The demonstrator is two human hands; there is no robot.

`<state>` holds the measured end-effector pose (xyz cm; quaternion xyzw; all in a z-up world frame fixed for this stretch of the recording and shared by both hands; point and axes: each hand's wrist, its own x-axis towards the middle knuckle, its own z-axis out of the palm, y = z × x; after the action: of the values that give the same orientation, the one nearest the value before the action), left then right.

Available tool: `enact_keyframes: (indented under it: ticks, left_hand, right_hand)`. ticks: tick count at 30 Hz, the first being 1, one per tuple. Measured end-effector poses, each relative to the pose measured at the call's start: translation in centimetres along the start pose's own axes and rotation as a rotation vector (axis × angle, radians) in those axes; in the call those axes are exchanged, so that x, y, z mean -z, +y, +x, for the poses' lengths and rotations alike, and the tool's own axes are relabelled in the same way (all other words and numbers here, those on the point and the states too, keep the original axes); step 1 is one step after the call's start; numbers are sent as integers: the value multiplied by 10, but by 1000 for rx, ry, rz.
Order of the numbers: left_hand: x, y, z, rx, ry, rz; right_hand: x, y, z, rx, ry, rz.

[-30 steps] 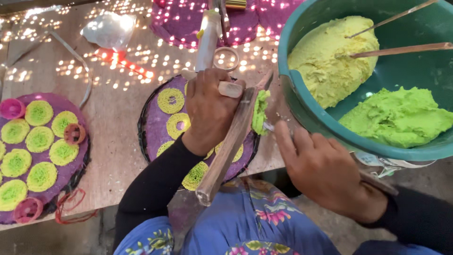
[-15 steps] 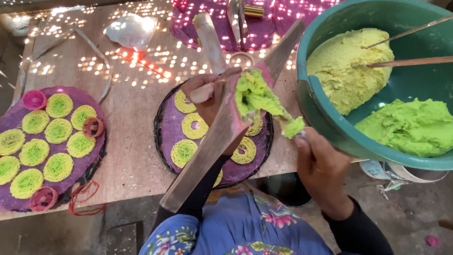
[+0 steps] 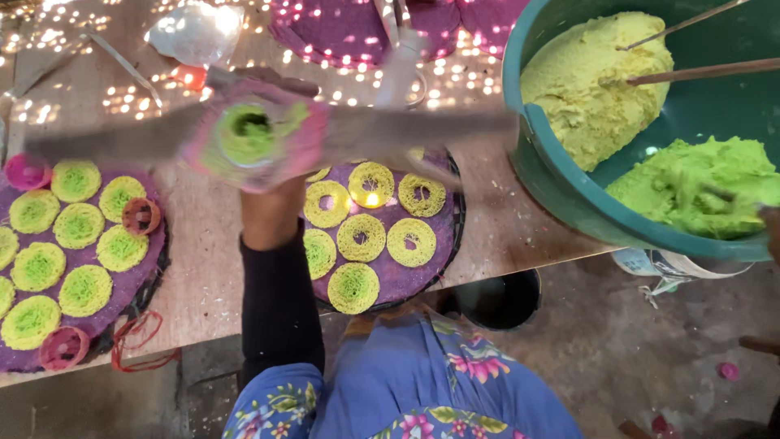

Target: The person scoops colored dough from a basin and uses a wooden press to shape it into rings on circular trays.

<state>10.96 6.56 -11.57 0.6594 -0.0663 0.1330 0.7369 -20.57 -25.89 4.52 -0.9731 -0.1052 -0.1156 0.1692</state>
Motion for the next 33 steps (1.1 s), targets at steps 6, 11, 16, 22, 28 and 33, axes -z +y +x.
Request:
enact_keyframes:
  ticks: [6, 11, 16, 22, 28, 33]
  left_hand:
    - [17, 22, -40, -65, 0, 33]
    - [17, 48, -81, -115, -19, 45]
    - [45, 48, -84, -111, -80, 11]
    - [82, 40, -80, -129, -264, 92]
    - [88, 92, -125, -544, -424, 777]
    - [97, 138, -133, -493, -509, 848]
  right_hand:
    - [-9, 1, 21, -50, 2, 306]
    - [-81, -25, 45, -235, 81, 958]
    - [-137, -64, 68, -375, 22, 1337]
    - [-126, -66, 78, -433, -63, 1439]
    - [-137, -69, 87, -93, 36, 1318]
    - [-122, -90, 96, 172, 90, 894]
